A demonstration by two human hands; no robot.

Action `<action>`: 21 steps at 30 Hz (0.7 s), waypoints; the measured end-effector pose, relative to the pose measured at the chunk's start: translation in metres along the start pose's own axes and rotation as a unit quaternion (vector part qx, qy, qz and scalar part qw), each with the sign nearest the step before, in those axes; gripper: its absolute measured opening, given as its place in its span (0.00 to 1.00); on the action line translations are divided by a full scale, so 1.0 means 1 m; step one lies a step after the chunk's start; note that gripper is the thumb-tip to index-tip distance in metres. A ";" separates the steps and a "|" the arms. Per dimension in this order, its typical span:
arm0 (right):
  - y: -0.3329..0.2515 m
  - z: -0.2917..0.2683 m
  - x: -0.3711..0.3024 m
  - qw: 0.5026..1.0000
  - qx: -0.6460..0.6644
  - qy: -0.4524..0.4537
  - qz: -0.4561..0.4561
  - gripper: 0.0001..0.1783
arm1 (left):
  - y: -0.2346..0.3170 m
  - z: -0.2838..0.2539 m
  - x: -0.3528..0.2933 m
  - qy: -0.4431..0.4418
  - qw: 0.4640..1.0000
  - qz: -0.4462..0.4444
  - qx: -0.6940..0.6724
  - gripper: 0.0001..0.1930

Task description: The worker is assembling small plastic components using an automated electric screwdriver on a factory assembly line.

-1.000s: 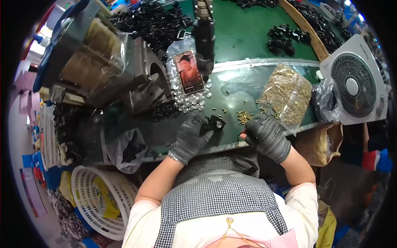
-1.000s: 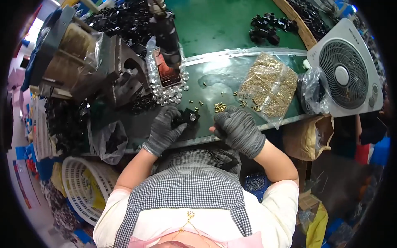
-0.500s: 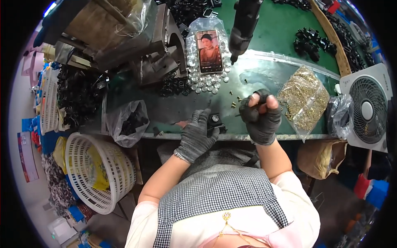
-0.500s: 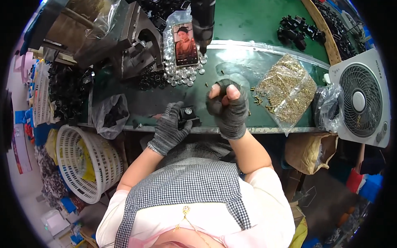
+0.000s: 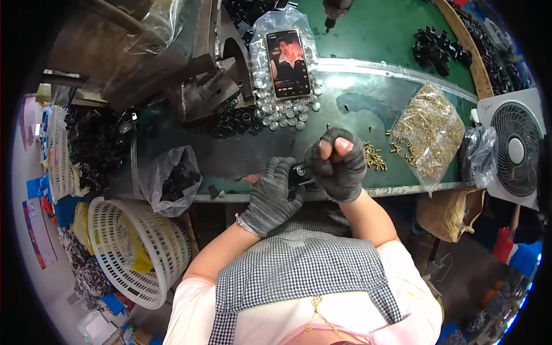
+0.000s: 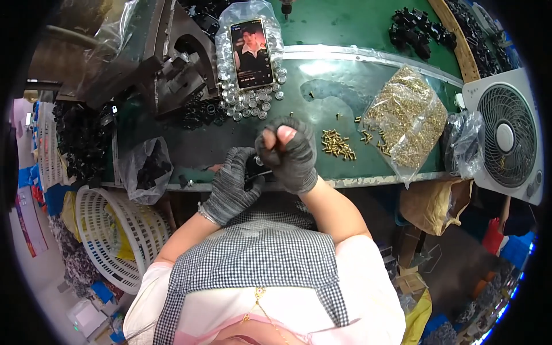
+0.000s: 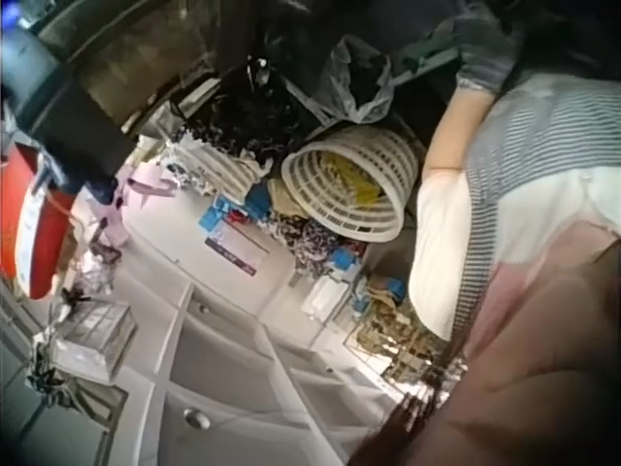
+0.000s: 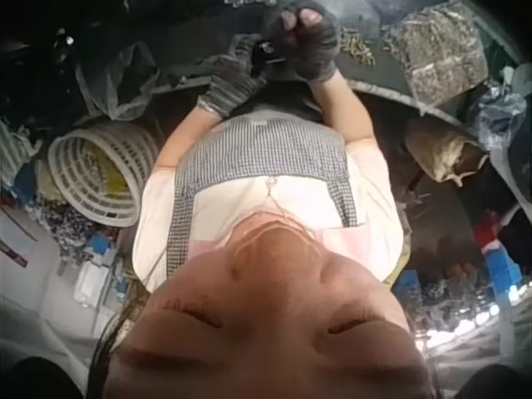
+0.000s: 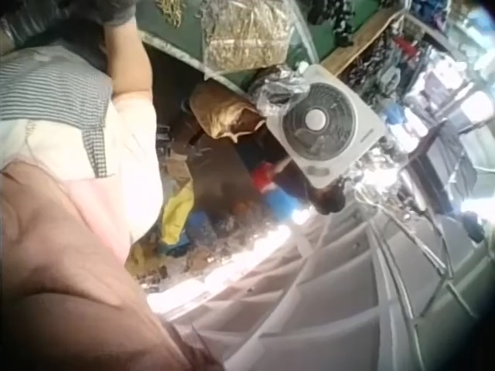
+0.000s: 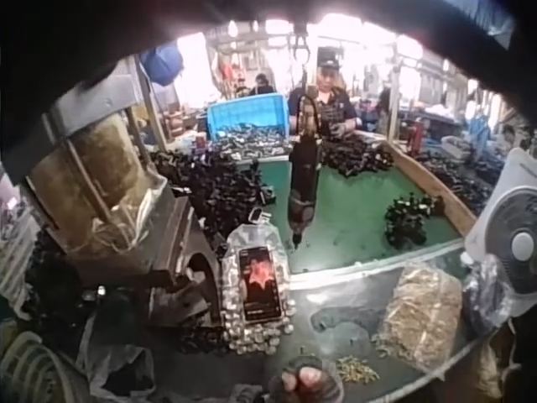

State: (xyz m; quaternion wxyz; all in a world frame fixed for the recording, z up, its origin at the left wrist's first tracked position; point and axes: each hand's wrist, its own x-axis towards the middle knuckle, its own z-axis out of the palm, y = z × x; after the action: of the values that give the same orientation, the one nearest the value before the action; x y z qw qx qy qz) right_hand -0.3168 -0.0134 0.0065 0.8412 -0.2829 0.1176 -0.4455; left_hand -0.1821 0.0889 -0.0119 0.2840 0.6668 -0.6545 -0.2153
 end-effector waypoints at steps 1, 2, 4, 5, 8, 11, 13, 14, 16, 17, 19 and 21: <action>0.000 0.000 0.000 1.000 0.001 0.001 0.000 0.21 | -0.001 0.000 -0.001 -0.002 1.000 -0.001 0.000 0.26; 0.000 0.001 0.000 0.999 -0.026 0.016 0.018 0.22 | -0.001 0.001 -0.003 -0.001 1.000 -0.007 -0.004 0.26; -0.003 -0.001 0.004 0.998 -0.055 0.028 0.029 0.22 | -0.003 0.003 0.002 0.004 1.000 -0.011 -0.012 0.26; -0.003 -0.002 0.003 0.998 -0.050 0.026 0.037 0.22 | -0.003 0.002 0.003 0.006 1.000 -0.006 -0.011 0.26; -0.006 -0.003 0.003 0.998 -0.040 0.022 0.049 0.22 | -0.001 -0.002 0.000 -0.007 1.000 -0.014 -0.011 0.26; -0.010 0.002 0.003 0.992 -0.122 0.027 0.014 0.19 | -0.004 -0.005 0.002 -0.043 0.999 -0.007 -0.003 0.30; -0.032 0.006 0.006 0.946 -0.323 -0.015 -0.002 0.17 | -0.005 -0.009 0.003 -0.063 0.998 -0.002 0.004 0.32; -0.048 0.009 0.009 0.858 -0.510 -0.055 -0.015 0.16 | -0.004 -0.011 0.003 -0.068 0.997 -0.002 0.027 0.32; -0.065 0.023 0.016 0.734 -0.673 -0.089 -0.027 0.15 | -0.002 -0.016 0.006 -0.078 0.994 -0.006 0.073 0.32; -0.070 0.035 0.020 0.631 -0.763 -0.134 0.031 0.15 | -0.001 -0.021 0.009 -0.082 0.994 -0.004 0.075 0.32; -0.075 0.050 0.022 0.384 -0.886 -0.211 0.149 0.15 | 0.006 -0.035 0.021 -0.177 0.977 -0.072 0.090 0.32; -0.077 0.045 0.031 0.372 -0.868 -0.252 0.213 0.15 | 0.011 -0.044 0.036 -0.226 0.964 -0.097 0.103 0.32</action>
State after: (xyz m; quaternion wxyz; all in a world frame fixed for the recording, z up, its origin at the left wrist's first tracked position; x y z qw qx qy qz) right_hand -0.3314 -0.0560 0.0890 0.1919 -0.9224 0.2783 0.1870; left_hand -0.1596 0.0577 0.0317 0.0363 0.6869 -0.6521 -0.3187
